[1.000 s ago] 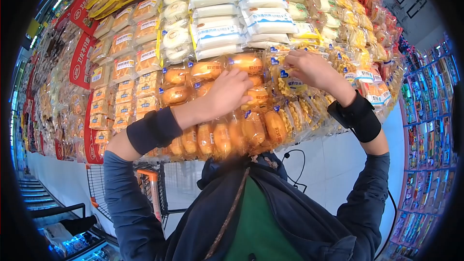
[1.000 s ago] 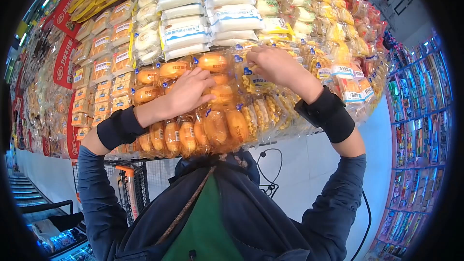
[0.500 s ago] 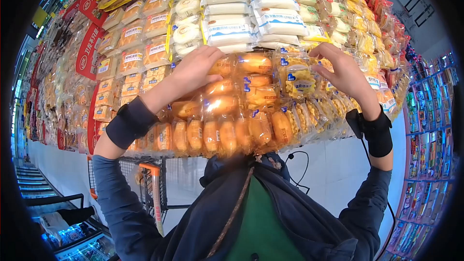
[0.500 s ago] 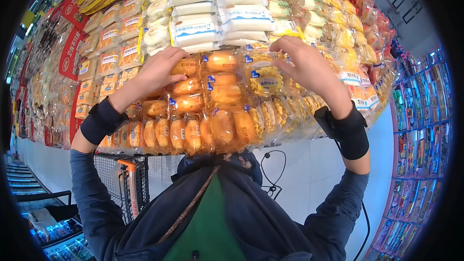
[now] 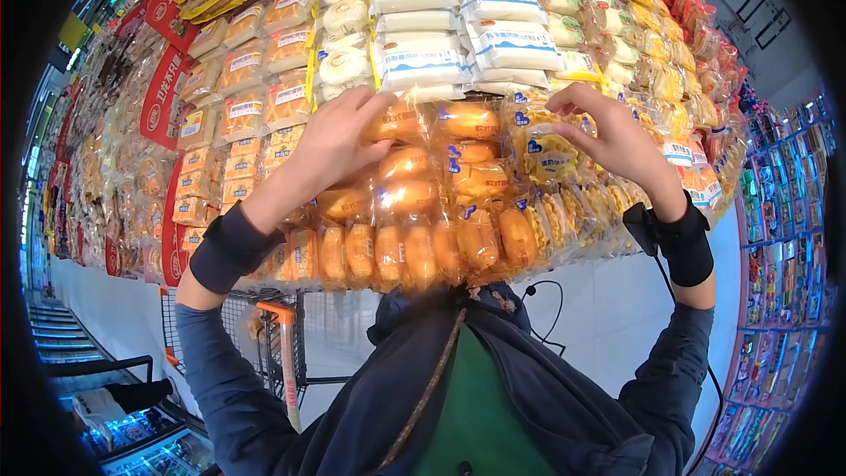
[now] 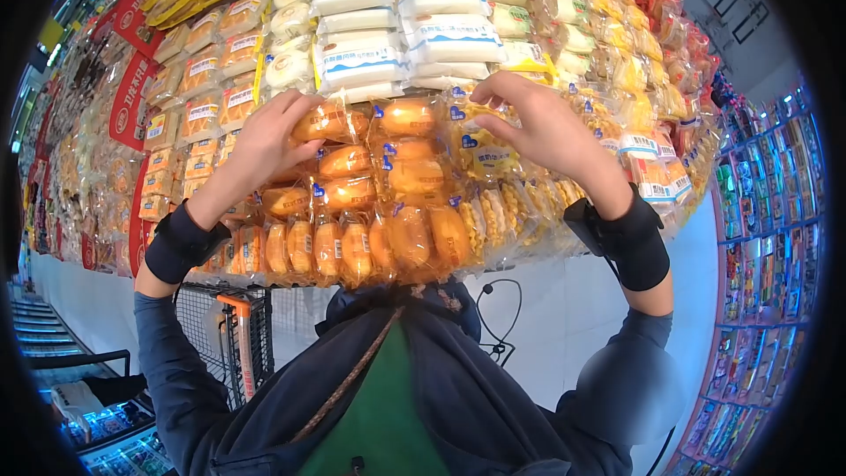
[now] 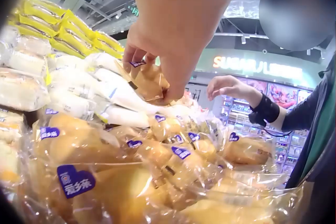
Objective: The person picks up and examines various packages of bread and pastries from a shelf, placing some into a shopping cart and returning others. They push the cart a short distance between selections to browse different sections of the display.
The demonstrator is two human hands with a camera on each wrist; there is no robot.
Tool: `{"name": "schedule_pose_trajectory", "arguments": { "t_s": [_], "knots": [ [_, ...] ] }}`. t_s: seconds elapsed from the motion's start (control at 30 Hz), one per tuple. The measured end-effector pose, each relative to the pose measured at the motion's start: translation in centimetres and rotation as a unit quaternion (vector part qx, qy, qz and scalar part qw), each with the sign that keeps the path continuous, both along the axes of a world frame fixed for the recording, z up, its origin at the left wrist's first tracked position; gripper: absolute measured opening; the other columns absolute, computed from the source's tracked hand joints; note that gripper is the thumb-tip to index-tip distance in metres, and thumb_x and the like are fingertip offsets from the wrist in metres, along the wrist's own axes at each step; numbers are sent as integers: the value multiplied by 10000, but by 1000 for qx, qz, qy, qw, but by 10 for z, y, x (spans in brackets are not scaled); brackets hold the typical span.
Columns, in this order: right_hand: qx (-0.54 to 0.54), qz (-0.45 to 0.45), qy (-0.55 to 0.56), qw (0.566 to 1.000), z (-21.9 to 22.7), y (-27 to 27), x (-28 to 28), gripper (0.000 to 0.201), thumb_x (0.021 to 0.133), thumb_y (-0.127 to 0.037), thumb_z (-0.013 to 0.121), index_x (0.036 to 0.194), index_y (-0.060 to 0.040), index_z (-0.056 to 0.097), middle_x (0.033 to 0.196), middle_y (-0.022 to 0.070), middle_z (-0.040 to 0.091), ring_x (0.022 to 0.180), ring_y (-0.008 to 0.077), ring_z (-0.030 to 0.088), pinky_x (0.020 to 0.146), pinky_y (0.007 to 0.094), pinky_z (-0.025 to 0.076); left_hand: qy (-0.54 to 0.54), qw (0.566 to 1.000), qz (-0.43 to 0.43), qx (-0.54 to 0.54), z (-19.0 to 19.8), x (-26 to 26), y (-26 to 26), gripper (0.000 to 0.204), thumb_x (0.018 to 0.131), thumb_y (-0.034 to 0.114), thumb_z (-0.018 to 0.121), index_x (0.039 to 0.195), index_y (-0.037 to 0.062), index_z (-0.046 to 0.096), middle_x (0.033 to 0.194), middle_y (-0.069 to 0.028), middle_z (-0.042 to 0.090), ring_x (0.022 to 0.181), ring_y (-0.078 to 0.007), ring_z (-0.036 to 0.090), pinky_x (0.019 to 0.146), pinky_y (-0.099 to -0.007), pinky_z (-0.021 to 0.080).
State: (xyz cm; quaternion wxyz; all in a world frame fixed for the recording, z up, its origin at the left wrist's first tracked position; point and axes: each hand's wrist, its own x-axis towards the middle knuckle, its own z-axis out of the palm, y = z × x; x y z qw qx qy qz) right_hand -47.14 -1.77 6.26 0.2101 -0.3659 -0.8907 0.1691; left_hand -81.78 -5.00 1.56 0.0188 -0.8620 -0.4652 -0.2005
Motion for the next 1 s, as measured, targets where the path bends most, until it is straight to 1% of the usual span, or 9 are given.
{"name": "schedule_pose_trajectory", "arguments": {
  "t_s": [0.17,0.27,0.4,0.53,0.63,0.73,0.83,0.93,1.0],
  "knots": [
    [-228,25,124,965,-9,1,-35,255,921,-226,577,1084,-31,562,954,30,629,921,108,593,785,303,489,-59,998,-36,-10,32,27,-23,577,653,128,750,1193,131,548,912,-87,523,835,-264,549,715,-360,455],
    [-420,50,257,869,-7,-9,-59,293,925,-233,575,1137,-36,529,953,31,615,905,113,598,775,268,504,-66,995,-68,16,42,44,-32,632,625,120,757,1222,158,555,918,-71,532,839,-250,554,724,-356,458],
    [-427,42,307,850,-8,-16,-72,196,910,-158,590,1043,-33,520,957,41,603,828,91,600,703,229,517,-64,994,-70,51,43,50,-35,651,609,115,764,1226,170,563,952,-59,550,871,-251,560,757,-359,460],
    [-413,61,285,863,-13,-12,-75,109,899,-102,583,933,-40,501,912,34,607,763,82,598,652,221,504,-86,993,-52,57,39,44,-30,635,624,143,763,1223,190,556,975,-46,559,930,-245,548,818,-357,426],
    [-432,53,287,853,-12,-10,-78,82,900,-91,570,894,-59,495,876,0,595,745,58,582,642,216,491,-67,990,-78,100,39,41,-24,601,643,158,768,1207,152,562,1035,-63,568,983,-269,538,848,-370,425],
    [-418,27,305,855,-5,-9,-76,77,908,-111,560,872,-87,497,858,-43,578,761,28,557,672,215,480,-163,976,-73,124,36,33,-12,545,724,171,749,1217,90,534,1118,-71,572,1057,-249,525,908,-380,413],
    [-381,0,324,866,-6,-3,-69,99,900,-131,571,849,-93,495,837,-46,565,763,34,533,693,221,455,-466,885,14,9,21,24,-4,452,827,184,689,1210,31,502,1168,-84,567,1066,-182,533,926,-350,420],
    [-384,-8,326,864,-11,1,-68,100,912,-152,576,852,-123,501,852,-87,541,756,-14,499,699,180,460,-550,808,-13,-211,11,4,3,374,891,181,623,1197,17,485,1144,-77,573,1025,-117,543,900,-291,441],
    [-378,3,332,864,-13,1,-70,103,912,-154,577,852,-120,500,851,-84,538,755,-12,497,703,179,453,-540,801,-14,-258,8,2,1,296,910,158,595,1154,15,507,1093,-67,591,995,-104,563,859,-250,459]
  ]
}}
